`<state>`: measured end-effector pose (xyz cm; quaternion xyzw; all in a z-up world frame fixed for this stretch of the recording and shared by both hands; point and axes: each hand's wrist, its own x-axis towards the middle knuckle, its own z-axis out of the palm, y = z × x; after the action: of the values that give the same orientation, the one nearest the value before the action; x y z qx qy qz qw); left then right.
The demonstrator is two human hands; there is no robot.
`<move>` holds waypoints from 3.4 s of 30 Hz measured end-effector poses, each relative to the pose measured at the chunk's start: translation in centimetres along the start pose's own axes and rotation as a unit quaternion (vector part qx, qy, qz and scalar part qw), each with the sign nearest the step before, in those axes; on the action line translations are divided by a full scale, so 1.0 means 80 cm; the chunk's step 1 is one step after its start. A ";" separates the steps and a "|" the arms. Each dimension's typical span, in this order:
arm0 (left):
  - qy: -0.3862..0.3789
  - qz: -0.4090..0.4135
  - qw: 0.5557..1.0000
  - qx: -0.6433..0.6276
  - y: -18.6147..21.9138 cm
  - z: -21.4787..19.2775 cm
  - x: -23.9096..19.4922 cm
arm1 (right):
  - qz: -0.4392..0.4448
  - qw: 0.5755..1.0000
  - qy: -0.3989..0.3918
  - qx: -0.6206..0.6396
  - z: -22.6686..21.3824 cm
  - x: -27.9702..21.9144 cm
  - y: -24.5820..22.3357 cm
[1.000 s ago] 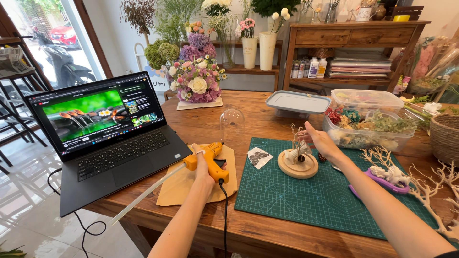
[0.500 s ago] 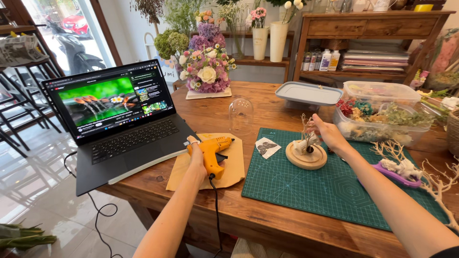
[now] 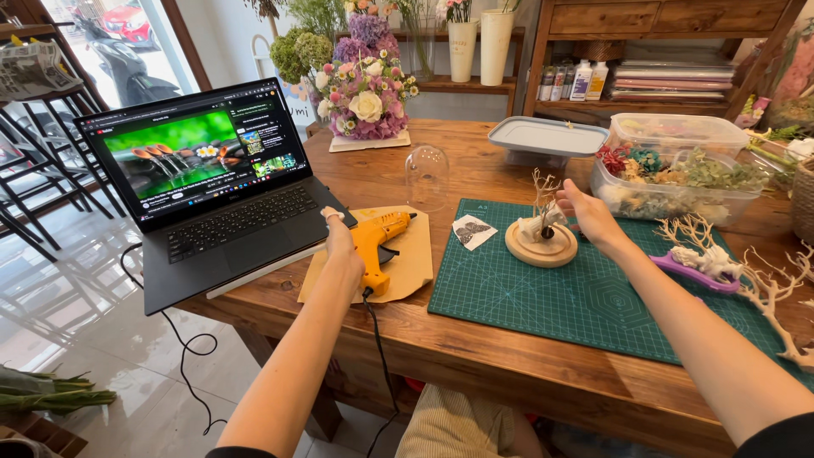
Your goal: The person assembles a small terrarium by applying hot glue to a wooden base and attaching decorative branches and a pinecone. They repeatedly position a glass dome over the arrangement to check fit, then trim a branch with scissors and continue gluing additional pieces.
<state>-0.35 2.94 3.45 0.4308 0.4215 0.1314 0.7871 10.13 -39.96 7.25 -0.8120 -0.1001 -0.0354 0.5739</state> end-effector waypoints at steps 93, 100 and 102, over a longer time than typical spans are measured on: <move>-0.376 0.315 0.866 0.095 -0.168 0.310 -0.105 | -0.150 0.981 0.082 0.094 0.024 -0.020 0.020; -0.400 0.321 0.857 0.042 -0.159 0.299 -0.119 | -0.144 0.983 0.083 0.083 0.024 -0.023 0.017; -0.406 0.309 0.859 0.045 -0.154 0.296 -0.117 | -0.147 0.983 0.082 0.080 0.024 -0.021 0.020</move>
<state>10.43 -23.18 5.36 0.5890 -0.0847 0.1623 0.7871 8.74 -38.85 4.82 -0.7345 -0.1731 -0.1775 0.6317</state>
